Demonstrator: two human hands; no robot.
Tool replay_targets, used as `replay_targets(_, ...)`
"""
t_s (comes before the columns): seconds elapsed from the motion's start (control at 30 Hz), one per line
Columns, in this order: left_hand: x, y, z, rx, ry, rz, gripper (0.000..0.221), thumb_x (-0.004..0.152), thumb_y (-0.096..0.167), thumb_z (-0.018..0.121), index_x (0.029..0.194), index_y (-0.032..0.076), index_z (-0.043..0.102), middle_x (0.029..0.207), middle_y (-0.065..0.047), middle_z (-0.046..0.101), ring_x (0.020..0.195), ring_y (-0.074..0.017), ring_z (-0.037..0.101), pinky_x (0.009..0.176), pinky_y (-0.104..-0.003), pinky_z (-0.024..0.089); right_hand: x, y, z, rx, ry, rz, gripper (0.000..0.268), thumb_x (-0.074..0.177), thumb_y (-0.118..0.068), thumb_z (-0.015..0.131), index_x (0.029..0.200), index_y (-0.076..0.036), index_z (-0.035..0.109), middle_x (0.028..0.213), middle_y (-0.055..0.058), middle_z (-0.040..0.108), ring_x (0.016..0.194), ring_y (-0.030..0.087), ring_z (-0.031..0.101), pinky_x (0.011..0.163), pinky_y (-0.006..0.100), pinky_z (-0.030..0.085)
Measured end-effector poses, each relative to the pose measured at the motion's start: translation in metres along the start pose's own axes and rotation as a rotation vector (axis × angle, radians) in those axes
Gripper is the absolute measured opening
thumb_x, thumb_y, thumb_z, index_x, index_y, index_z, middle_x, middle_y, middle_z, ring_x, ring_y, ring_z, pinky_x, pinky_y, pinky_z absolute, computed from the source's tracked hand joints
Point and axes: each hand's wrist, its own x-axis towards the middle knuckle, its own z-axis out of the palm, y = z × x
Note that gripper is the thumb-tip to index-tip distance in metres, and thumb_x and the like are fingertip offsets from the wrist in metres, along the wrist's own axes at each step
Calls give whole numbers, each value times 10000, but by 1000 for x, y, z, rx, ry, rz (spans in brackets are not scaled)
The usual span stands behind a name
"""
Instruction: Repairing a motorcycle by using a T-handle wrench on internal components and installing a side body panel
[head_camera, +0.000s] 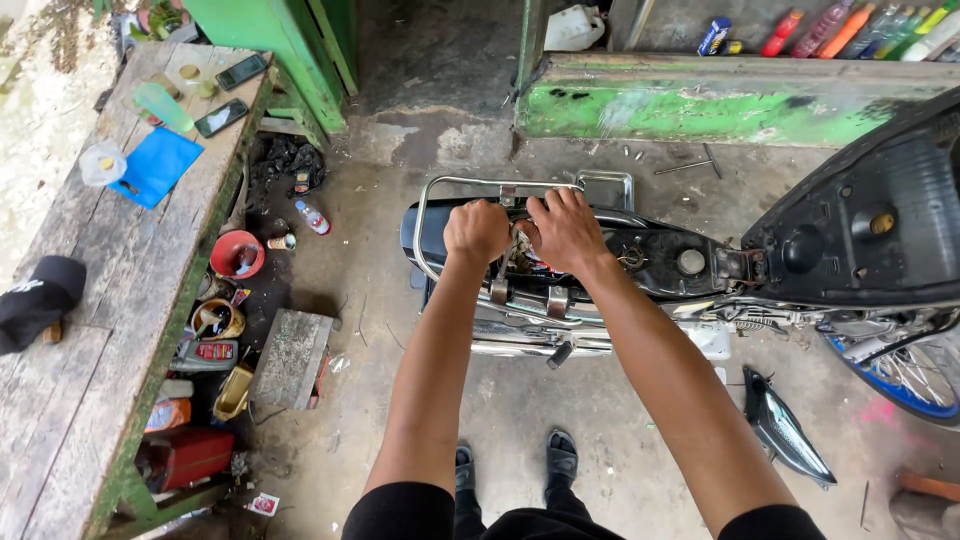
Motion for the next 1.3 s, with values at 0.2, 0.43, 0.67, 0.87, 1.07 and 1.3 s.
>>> replay_targets(0.2,9,-11,6,35,-6,94,326,844,136,479,872,79,799,876,-122,788,894,-353,776,763,-466,619,-2,-8,5,-50,13,73,507,1029,-600,455,972,-107,557,829,114,498,859,334,554,787,460,443)
replay_targets(0.43,9,-15,-9,6,-5,139,311,849,126,504,916,46,798,878,-166,779,894,-385,770,784,-487,617,2,-22,-14,9,-128,189,545,1089,-582,413,1084,-71,602,895,143,534,869,314,538,804,441,443)
replay_targets(0.67,13,-20,-16,41,-61,132,351,844,165,476,950,83,800,928,-131,787,940,-360,770,806,-481,616,5,-33,-17,-10,-177,273,579,1104,-594,366,1123,-66,603,920,147,549,901,313,548,822,446,448)
replay_targets(0.87,10,-19,-28,42,-79,129,370,848,156,464,981,80,801,947,-124,793,958,-360,768,831,-479,615,0,-36,-4,-44,-167,308,565,1098,-600,378,1146,-85,605,950,154,561,946,310,558,843,460,448)
replay_targets(1.07,9,-18,-32,26,-67,134,367,838,129,466,979,65,800,937,-146,791,945,-379,768,824,-489,615,5,-36,-15,12,-201,330,580,1113,-585,364,1213,-69,609,1019,180,592,1026,334,566,907,481,453)
replay_targets(1.3,-5,-18,-25,33,-17,142,338,922,188,482,990,46,781,929,-159,785,913,-382,770,795,-498,616,-1,-30,-15,-49,-218,161,419,1101,-501,462,1216,-114,573,962,150,514,958,332,534,898,503,445)
